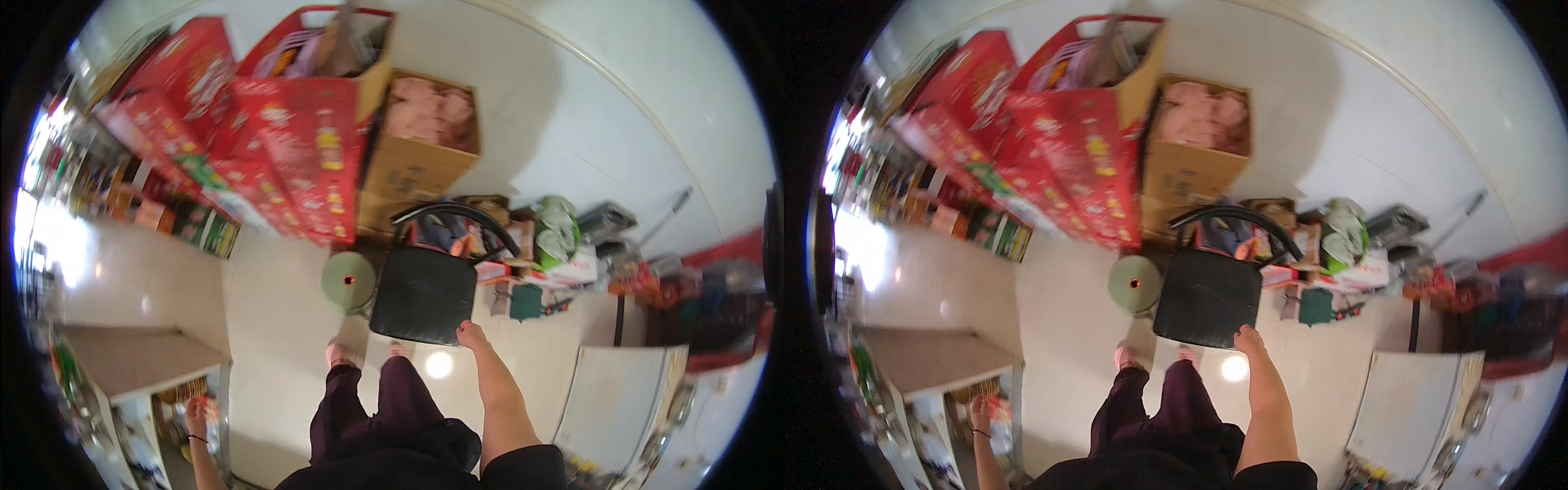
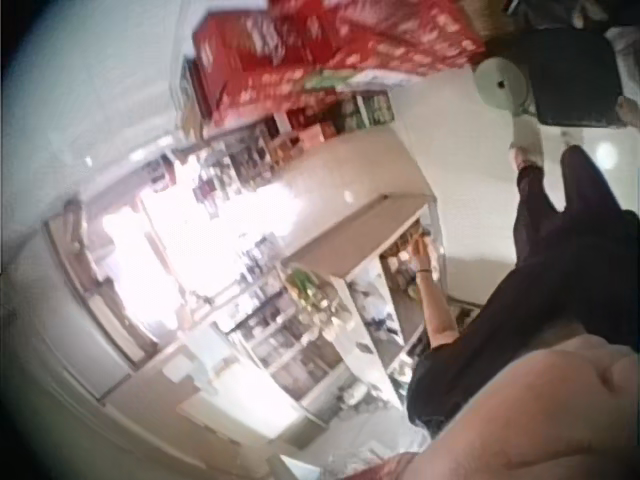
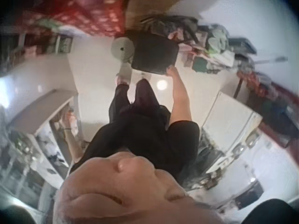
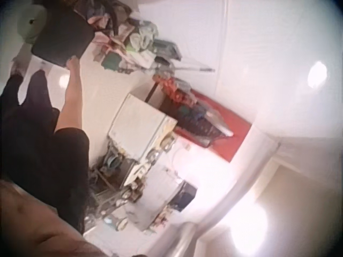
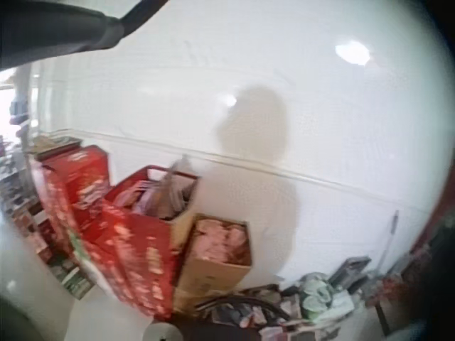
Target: The person organizes a cluttered storage area by moving a chair, stacking metal trays, and arranging boxes. They then unpack a plastic-wrapped bundle of green bottles, placing them individually into a cardboard box.
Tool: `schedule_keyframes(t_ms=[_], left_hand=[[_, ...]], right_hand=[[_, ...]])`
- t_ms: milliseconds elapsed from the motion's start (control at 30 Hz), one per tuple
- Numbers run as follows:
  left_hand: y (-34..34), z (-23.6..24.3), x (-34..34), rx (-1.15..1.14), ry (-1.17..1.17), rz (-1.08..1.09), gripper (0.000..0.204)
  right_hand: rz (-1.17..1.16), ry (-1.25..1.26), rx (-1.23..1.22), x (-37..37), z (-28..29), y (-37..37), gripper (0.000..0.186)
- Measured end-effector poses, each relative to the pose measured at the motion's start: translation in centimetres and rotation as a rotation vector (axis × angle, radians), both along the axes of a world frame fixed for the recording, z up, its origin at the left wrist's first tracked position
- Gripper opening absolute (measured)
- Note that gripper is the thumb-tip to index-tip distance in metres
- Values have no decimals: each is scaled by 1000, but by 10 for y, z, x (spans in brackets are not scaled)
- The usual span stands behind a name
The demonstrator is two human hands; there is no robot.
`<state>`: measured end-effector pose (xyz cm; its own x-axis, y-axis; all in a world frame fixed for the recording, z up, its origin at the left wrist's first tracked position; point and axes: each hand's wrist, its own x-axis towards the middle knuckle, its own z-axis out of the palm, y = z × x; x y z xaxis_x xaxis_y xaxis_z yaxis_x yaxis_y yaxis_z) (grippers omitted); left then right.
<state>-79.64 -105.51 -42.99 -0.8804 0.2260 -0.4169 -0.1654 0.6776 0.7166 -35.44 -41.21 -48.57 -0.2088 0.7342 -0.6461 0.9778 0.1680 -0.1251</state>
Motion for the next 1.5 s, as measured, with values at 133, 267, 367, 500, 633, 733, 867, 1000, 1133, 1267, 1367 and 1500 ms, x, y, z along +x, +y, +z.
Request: schedule_keyframes(t_ms=[133,267,367,500,633,733,867,1000,1133,1267,1367,1500], left_hand=[[148,55,-32,163,75,-132,27],[141,-21,-32,138,-89,-172,28],[169,-87,54,-226,-310,-294,29],[289,-54,225,-469,-547,-239,27],[382,-22,301,-525,-596,-152,26],[408,-14,314,-515,-573,-133,27],[380,-61,310,-583,-766,24,18],[469,-51,390,-646,-751,11,17],[545,-18,474,-490,-616,-177,20],[588,-13,517,-410,-553,-310,23],[604,1,531,-371,-483,-440,23],[616,-20,511,-274,-414,-472,23]], right_hand=[[-160,102,81,66,-1,20,30],[25,240,-21,123,-36,42,33],[-250,269,-66,212,-18,81,34],[-534,242,190,353,2,127,34],[-593,-45,-20,488,44,183,36],[-569,-87,-46,523,99,259,36],[-507,156,382,526,127,372,34],[-406,228,496,527,141,468,42],[-510,379,894,505,155,563,69],[-506,671,1114,513,125,660,70],[-574,1034,656,506,132,678,65],[-569,1063,377,546,134,675,34]])
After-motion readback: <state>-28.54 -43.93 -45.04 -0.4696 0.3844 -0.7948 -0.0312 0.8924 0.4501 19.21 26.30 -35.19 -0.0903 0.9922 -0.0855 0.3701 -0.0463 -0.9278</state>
